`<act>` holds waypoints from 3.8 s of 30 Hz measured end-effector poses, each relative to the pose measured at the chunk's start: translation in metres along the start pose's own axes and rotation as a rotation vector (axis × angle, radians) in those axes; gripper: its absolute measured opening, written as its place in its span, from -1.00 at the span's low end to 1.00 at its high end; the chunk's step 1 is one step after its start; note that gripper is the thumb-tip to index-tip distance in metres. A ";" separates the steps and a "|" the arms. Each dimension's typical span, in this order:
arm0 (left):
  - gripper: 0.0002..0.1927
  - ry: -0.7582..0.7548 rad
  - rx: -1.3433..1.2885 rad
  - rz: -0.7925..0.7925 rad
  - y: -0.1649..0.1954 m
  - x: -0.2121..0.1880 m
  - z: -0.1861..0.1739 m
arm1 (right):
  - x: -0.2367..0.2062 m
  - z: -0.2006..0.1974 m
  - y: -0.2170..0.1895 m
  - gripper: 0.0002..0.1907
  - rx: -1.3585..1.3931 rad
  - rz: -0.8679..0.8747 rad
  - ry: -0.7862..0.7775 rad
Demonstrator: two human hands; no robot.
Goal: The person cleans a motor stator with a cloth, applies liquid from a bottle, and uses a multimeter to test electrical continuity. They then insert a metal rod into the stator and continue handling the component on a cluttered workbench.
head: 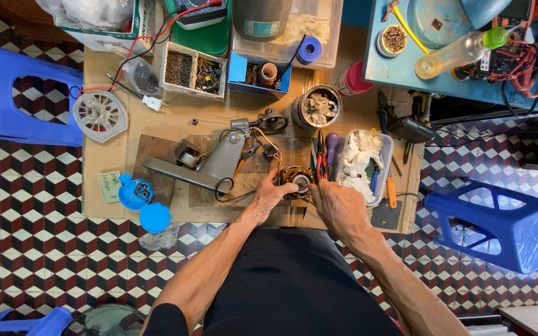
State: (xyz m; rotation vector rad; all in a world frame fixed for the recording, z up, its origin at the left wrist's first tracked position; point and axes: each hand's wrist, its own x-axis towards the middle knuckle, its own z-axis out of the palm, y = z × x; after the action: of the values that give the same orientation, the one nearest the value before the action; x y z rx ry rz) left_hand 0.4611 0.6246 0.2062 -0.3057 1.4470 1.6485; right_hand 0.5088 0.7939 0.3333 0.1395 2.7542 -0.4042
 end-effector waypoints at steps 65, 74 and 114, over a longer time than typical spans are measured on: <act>-0.44 0.658 -0.586 0.263 -0.075 -0.017 0.007 | 0.088 0.068 0.002 -0.06 0.534 -0.020 -0.411; -0.34 0.370 -0.841 -0.116 -0.042 -0.008 -0.010 | 0.077 0.078 -0.006 -0.07 0.586 0.076 -0.395; -0.06 0.204 -0.353 0.008 -0.013 -0.017 0.011 | 0.051 0.052 0.000 -0.08 0.357 -0.158 -0.145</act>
State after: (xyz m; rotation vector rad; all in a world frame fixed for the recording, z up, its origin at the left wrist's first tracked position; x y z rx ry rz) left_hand 0.4849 0.6253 0.2123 -0.6834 1.2968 1.9227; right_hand 0.4786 0.7813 0.2684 -0.0195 2.5343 -0.9091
